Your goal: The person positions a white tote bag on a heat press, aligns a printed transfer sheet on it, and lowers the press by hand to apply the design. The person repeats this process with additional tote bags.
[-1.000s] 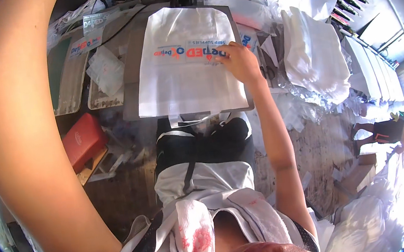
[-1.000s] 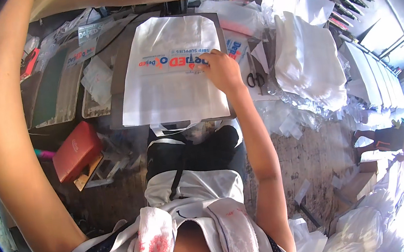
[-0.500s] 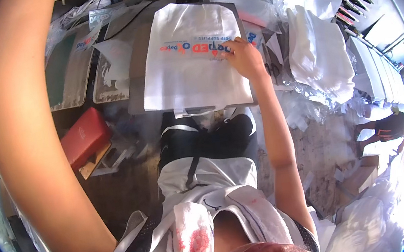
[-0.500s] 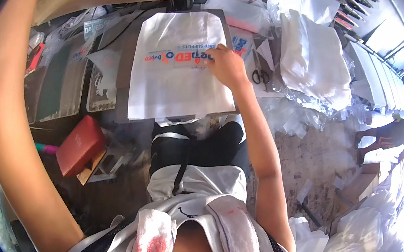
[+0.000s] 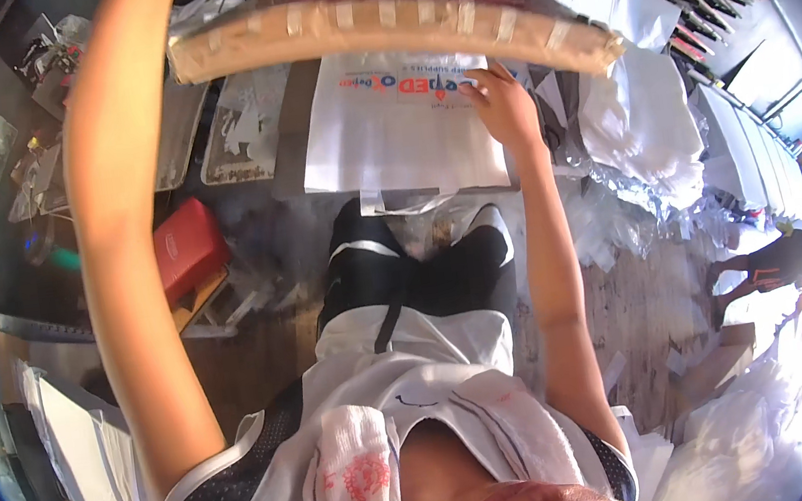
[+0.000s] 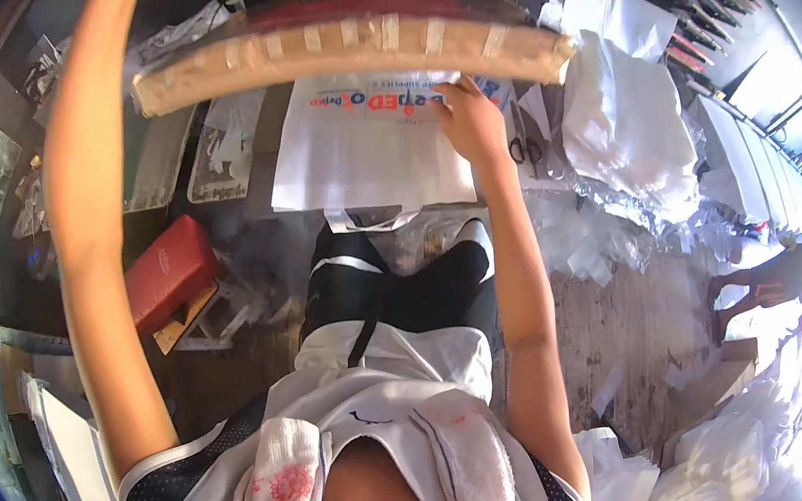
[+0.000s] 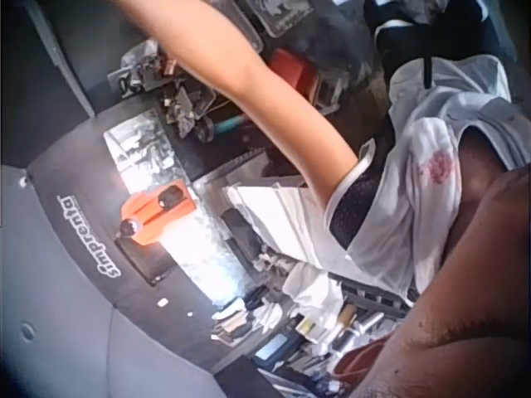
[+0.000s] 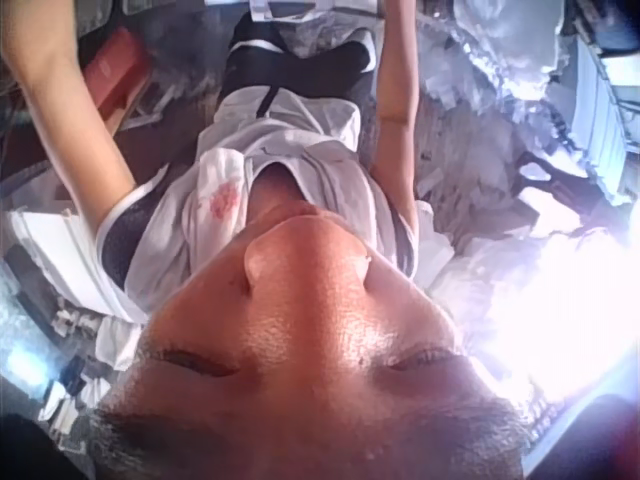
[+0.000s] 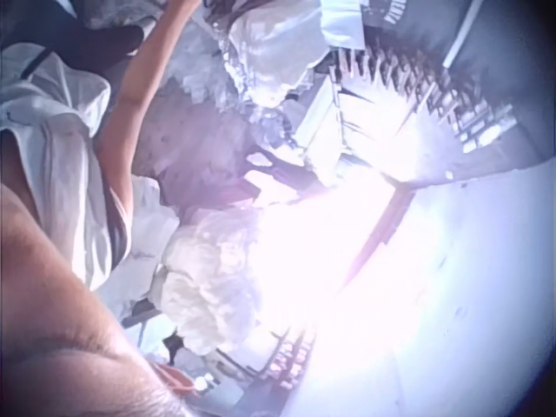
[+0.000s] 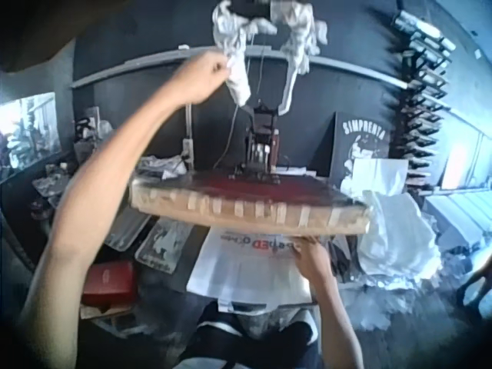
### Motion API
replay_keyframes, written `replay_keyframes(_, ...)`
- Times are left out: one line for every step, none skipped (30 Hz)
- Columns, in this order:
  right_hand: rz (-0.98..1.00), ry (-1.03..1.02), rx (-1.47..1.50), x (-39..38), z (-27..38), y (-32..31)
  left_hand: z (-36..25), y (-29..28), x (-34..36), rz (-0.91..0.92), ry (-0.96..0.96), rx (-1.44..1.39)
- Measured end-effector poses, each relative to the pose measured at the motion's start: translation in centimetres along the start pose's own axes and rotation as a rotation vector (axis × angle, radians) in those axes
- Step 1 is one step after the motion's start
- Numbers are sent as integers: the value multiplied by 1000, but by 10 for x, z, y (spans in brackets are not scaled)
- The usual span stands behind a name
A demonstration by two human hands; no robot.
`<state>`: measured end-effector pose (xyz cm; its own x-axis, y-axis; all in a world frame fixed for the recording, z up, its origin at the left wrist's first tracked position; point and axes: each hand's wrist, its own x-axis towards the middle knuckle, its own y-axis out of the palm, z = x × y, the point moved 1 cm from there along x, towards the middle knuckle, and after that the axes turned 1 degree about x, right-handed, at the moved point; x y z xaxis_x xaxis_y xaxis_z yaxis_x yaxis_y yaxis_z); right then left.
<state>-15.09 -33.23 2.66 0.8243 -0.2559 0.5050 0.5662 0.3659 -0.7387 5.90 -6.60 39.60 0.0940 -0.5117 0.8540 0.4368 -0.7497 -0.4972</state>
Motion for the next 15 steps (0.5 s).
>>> replay_keyframes(-107,-46,96,-6,-3,-6,-13,-3,-11,-16,-25,-19)
replay_keyframes(-194,-57,121,-11,-10,-18,-26,-5,-22,-47,3,-66)
replay_keyframes(-234,17,209,-21,-17,-33,-39,-6,-31,-75,28,-115)
replay_keyframes(-259,132,232,-33,-23,-51,-49,-7,-41,-69,-11,-114)
replay_keyframes(-276,379,259,-45,-28,-71,-58,-6,-54,-48,-62,-177)
replay_keyframes(-346,464,234,-59,-28,-94,-66,-4,-69,-16,-86,-144)
replay_keyframes(-471,436,226,-67,-23,-117,-71,-2,-86,17,-110,-111)
replay_keyframes(-534,503,144,-74,-14,-140,-76,2,-104,52,-137,-78)
replay_keyframes(-717,457,201,-80,1,-160,-80,10,-122,91,-165,-44)
replay_keyframes(-856,174,302,-79,22,-177,-85,15,-146,63,-100,-29)
replay_keyframes(-876,82,175,-83,48,-191,-90,21,-170,103,-108,-12)
replay_keyframes(-843,-18,180,-79,74,-199,-95,26,-194,116,-119,-2)
replay_keyframes(-709,-212,181,-67,101,-202,-99,32,-217,185,-183,12)
replay_keyframes(-645,-240,115,-51,125,-201,-105,37,-237,117,-88,-65)
replay_keyframes(-586,-416,7,-29,148,-187,-110,43,-254,60,-25,-141)
